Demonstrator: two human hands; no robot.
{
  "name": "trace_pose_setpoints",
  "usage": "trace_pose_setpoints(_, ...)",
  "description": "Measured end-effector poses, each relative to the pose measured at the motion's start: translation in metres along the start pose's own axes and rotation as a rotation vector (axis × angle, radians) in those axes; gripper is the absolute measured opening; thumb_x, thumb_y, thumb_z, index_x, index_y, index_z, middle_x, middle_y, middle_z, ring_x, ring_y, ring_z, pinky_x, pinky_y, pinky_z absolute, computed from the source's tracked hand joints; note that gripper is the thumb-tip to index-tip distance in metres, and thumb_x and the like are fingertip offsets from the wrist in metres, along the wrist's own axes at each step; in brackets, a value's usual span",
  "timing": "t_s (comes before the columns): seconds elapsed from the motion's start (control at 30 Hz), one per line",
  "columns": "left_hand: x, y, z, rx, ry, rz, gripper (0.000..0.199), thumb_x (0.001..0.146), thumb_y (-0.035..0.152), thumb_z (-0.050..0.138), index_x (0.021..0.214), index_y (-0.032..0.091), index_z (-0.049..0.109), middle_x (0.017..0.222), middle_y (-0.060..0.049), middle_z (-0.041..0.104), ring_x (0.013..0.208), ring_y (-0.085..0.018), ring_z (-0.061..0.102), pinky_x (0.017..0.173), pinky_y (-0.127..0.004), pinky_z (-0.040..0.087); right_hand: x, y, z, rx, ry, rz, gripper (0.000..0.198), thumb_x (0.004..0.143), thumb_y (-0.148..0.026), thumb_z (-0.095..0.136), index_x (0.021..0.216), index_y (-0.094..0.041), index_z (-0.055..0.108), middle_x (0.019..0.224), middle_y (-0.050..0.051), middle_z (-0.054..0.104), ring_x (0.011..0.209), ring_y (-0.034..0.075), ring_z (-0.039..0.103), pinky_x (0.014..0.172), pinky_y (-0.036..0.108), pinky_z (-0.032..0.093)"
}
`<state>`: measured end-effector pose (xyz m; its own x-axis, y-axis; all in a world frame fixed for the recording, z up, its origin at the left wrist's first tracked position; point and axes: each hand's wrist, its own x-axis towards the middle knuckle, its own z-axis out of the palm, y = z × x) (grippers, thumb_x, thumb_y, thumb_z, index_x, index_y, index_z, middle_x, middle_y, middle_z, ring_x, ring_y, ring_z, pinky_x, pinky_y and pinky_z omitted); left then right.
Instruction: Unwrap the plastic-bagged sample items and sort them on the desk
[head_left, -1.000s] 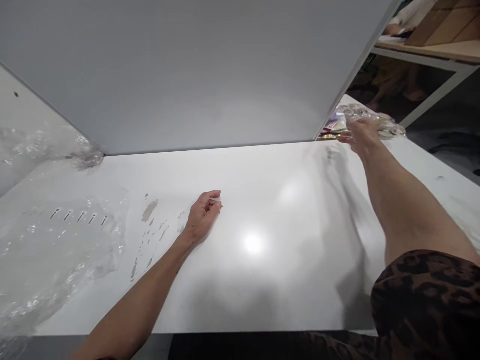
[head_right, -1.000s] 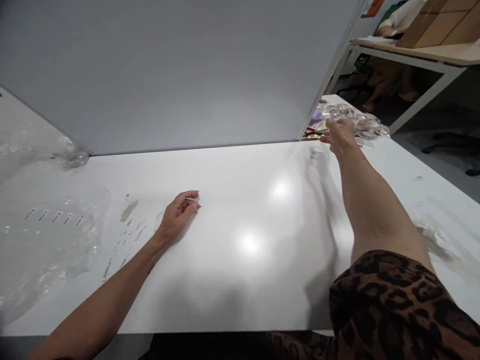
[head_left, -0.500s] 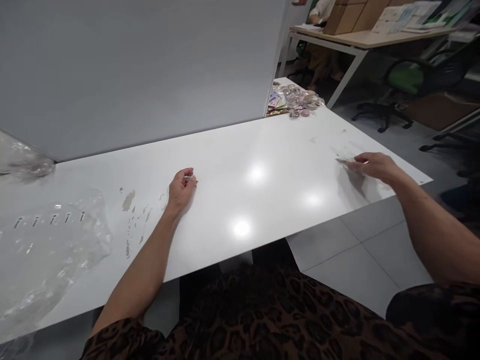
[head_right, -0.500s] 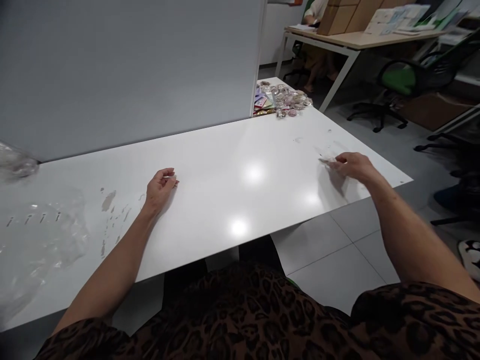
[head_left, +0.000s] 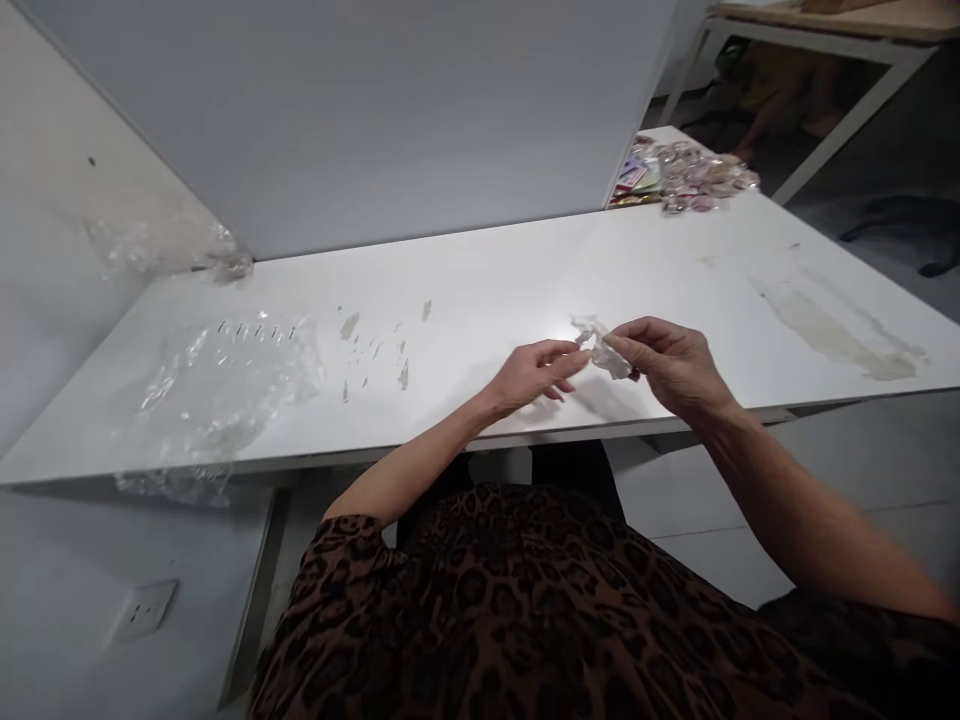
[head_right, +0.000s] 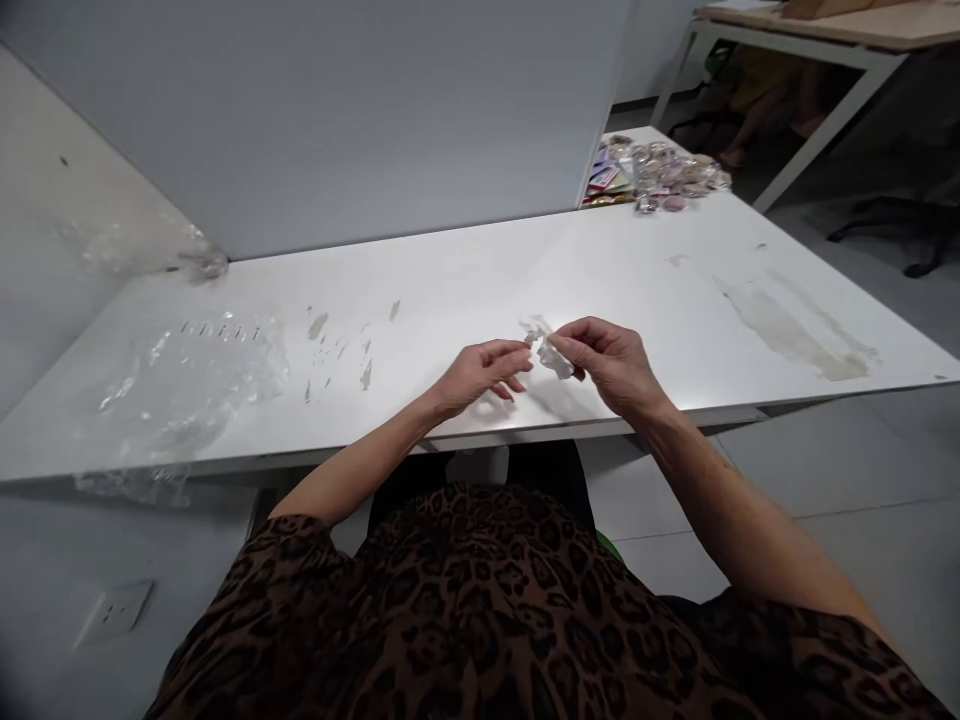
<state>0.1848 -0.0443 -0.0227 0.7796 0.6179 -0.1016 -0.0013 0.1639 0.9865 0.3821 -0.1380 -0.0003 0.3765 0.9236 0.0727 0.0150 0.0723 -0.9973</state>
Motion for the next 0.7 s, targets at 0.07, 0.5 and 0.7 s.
trace_pose_setpoints(0.07, -0.008, -0.002, 0.013, -0.091, 0.023, 0.009, 0.046, 0.086, 0.045, 0.085, 0.116, 0.014, 0.073, 0.1, -0.01, 0.079, 0.071, -0.011, 0.071, 0.065, -0.025, 0.059, -0.01, -0.001, 0.02, 0.022, -0.07, -0.024, 0.049, 0.064, -0.059, 0.1, 0.082, -0.021, 0.075, 0.07, 0.001, 0.064, 0.06, 0.011, 0.053, 0.051, 0.026, 0.04)
trace_pose_setpoints(0.5, -0.062, 0.001, 0.005, 0.186, 0.264, -0.011, 0.009, 0.09, 0.014, 0.069, 0.083, 0.016, 0.063, 0.066, 0.002, 0.064, 0.06, -0.008, 0.063, 0.053, -0.019, 0.049, -0.039, 0.016, 0.062, 0.156, -0.198, 0.104, 0.053, 0.06, -0.061, 0.101, 0.082, -0.022, 0.073, 0.072, -0.001, 0.059, 0.058, 0.009, 0.044, 0.049, 0.025, 0.033)
trace_pose_setpoints(0.7, -0.082, 0.004, -0.004, 0.078, 0.295, -0.114, 0.011, 0.092, 0.013, 0.058, 0.088, 0.021, 0.052, 0.055, 0.006, 0.06, 0.048, -0.01, 0.063, 0.047, -0.019, 0.047, -0.041, 0.02, 0.052, 0.233, -0.073, 0.088, 0.049, 0.061, -0.056, 0.1, 0.082, -0.024, 0.069, 0.071, -0.001, 0.058, 0.059, 0.011, 0.049, 0.053, 0.028, 0.039)
